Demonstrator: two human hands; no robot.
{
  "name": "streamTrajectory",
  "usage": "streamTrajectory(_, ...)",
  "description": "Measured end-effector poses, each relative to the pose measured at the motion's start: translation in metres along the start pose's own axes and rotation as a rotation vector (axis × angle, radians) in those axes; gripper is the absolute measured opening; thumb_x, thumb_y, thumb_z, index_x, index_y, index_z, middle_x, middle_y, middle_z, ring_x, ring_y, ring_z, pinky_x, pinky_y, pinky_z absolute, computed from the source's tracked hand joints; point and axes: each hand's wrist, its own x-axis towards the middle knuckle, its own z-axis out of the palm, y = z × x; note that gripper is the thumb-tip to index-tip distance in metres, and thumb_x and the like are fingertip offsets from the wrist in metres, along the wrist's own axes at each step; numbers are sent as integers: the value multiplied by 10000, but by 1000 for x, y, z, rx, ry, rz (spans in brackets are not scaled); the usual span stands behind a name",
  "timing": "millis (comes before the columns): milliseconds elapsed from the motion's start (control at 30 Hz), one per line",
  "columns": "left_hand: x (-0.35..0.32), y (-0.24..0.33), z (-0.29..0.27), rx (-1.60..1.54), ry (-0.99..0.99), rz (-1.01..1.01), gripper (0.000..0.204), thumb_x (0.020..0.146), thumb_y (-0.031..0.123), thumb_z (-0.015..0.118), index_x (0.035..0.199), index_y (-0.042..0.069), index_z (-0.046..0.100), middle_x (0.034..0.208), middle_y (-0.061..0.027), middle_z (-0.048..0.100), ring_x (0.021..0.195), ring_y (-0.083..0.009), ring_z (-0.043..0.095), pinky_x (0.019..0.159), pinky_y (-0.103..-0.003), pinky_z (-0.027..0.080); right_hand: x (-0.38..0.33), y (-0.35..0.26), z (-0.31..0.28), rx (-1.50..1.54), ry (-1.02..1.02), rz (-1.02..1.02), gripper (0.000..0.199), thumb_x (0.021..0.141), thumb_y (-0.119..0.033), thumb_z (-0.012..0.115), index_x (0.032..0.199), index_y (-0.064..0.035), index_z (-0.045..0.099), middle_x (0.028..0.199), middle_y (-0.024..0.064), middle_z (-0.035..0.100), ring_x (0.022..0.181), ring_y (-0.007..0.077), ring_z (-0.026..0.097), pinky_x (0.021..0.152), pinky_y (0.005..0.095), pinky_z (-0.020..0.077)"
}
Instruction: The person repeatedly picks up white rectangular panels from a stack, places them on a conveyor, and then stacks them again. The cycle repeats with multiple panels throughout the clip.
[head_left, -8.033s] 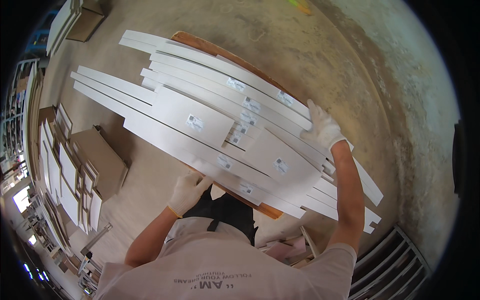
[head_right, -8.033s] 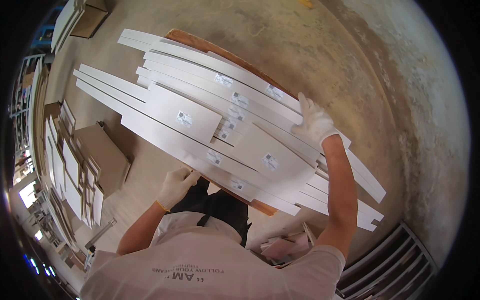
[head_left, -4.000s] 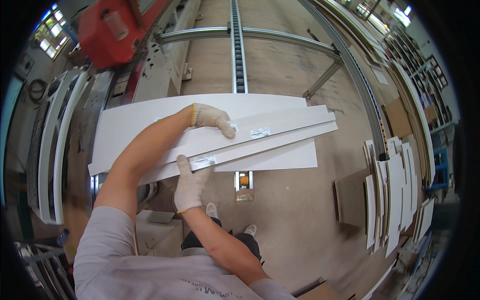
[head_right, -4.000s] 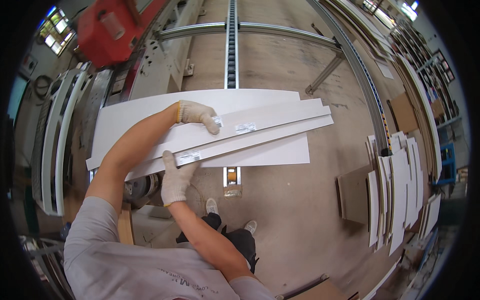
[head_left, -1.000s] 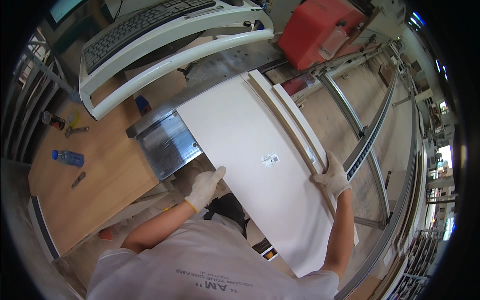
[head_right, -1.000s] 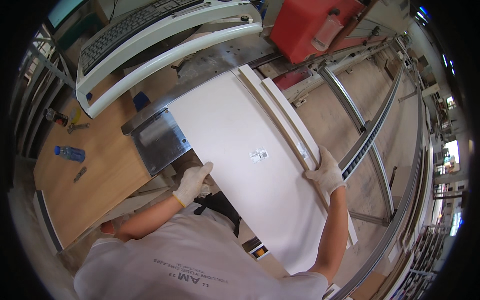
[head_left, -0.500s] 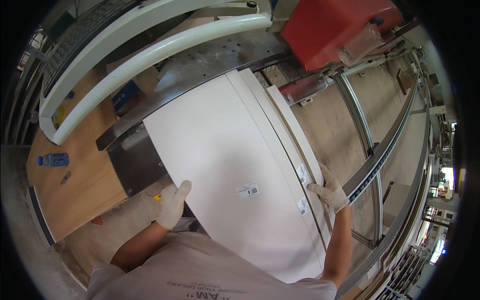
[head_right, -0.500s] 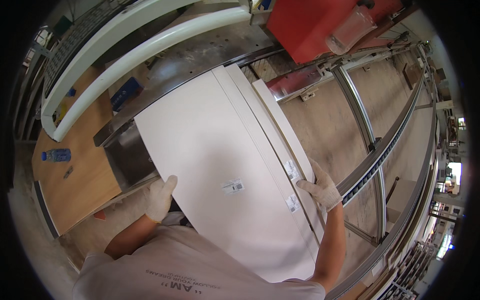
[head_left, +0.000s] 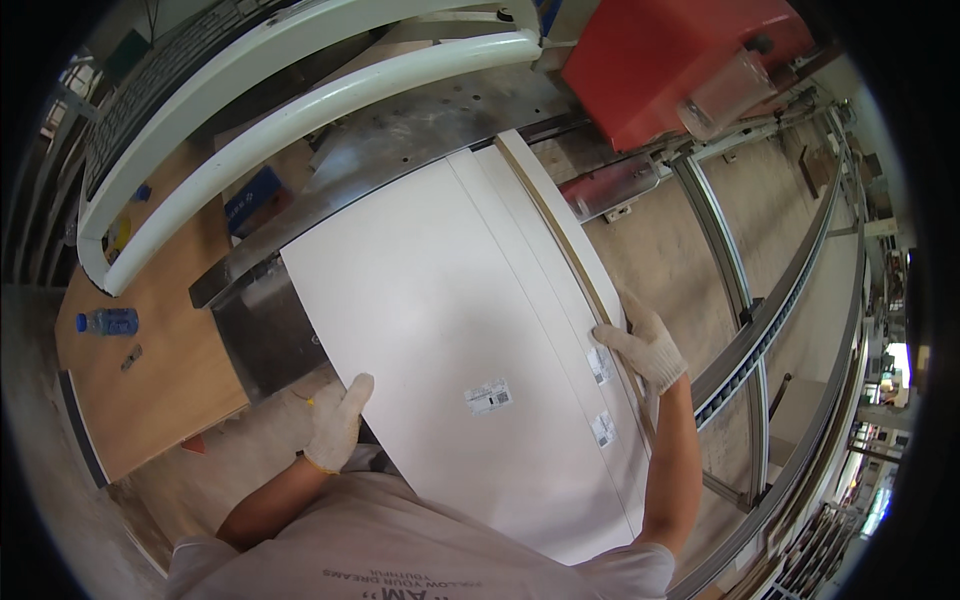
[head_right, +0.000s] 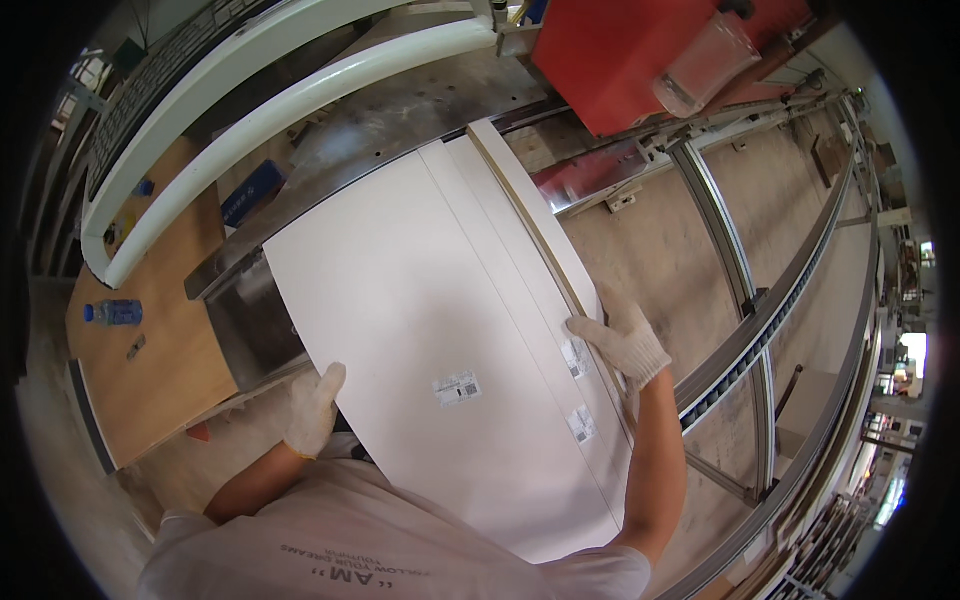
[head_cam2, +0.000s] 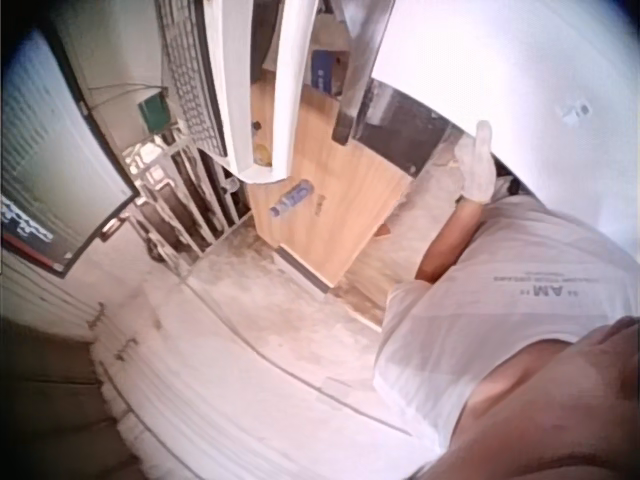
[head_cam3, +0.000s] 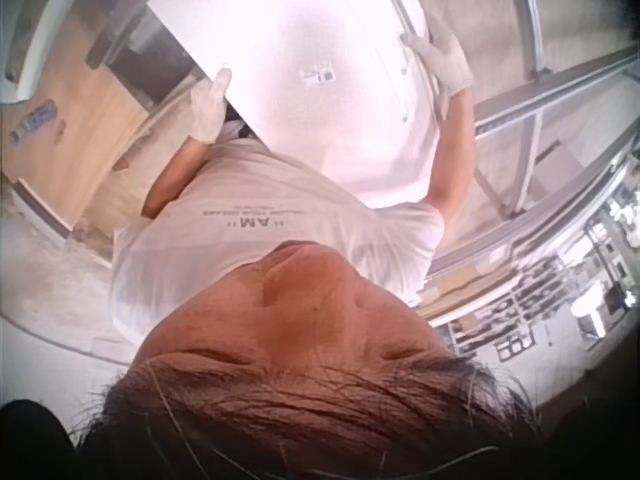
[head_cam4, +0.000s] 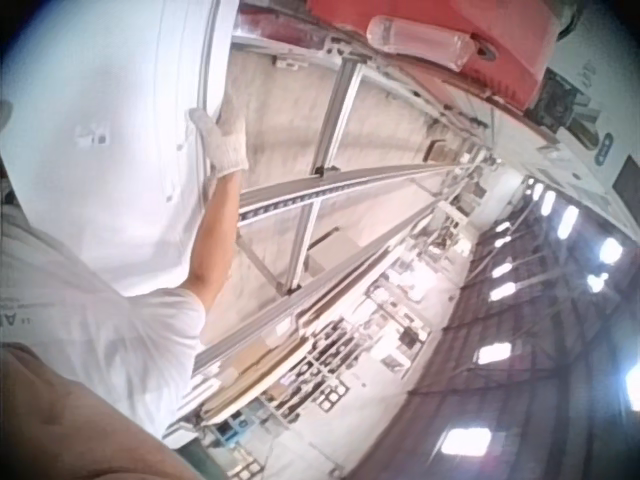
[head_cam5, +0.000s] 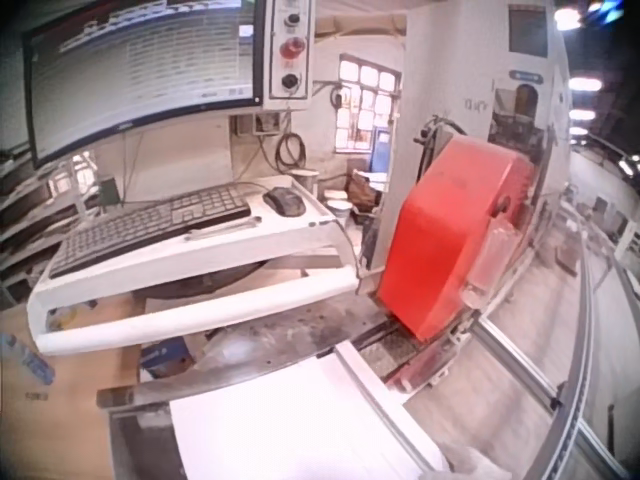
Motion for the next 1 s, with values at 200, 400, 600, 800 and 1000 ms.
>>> streamTrajectory(200,8,4,-14,75,-57,-43,357,1072,286,620,1205,-30,718,908,-78,727,854,-191,667,810,-361,511,-32,8,-33,35,29,126,695,846,-153,855,1444,80,591,1146,137,755,1014,201,700,939,329,566)
streamTrajectory(400,5,85,-26,1633,-58,944,273,987,273,710,1204,112,748,994,-56,709,886,-287,710,727,-483,575,-16,22,-46,70,-121,253,677,914,-381,836,1382,74,659,1164,153,760,1030,203,704,936,341,563)
streamTrajectory(600,104,151,138,1313,-194,1454,397,1063,402,591,1262,97,749,1226,-210,661,1121,-469,612,881,-819,434,3,9,-41,-197,-73,454,734,975,-515,751,1421,57,643,1228,188,747,1130,206,688,1000,344,540)
streamTrajectory(800,156,137,170,1590,-456,1320,426,1097,350,522,1363,74,708,1373,-396,551,1329,-694,437,916,-962,282,20,0,-19,213,-141,190,657,978,-285,775,1493,65,567,1285,175,730,1167,220,679,1024,349,531)
streamTrajectory(1000,155,129,173,1451,-440,1239,505,1124,341,459,1310,-87,652,1315,-419,516,1257,-777,425,794,-980,377,27,-5,-20,270,-187,260,632,943,-166,773,1491,69,562,1275,156,731,1140,202,679,1000,335,540)
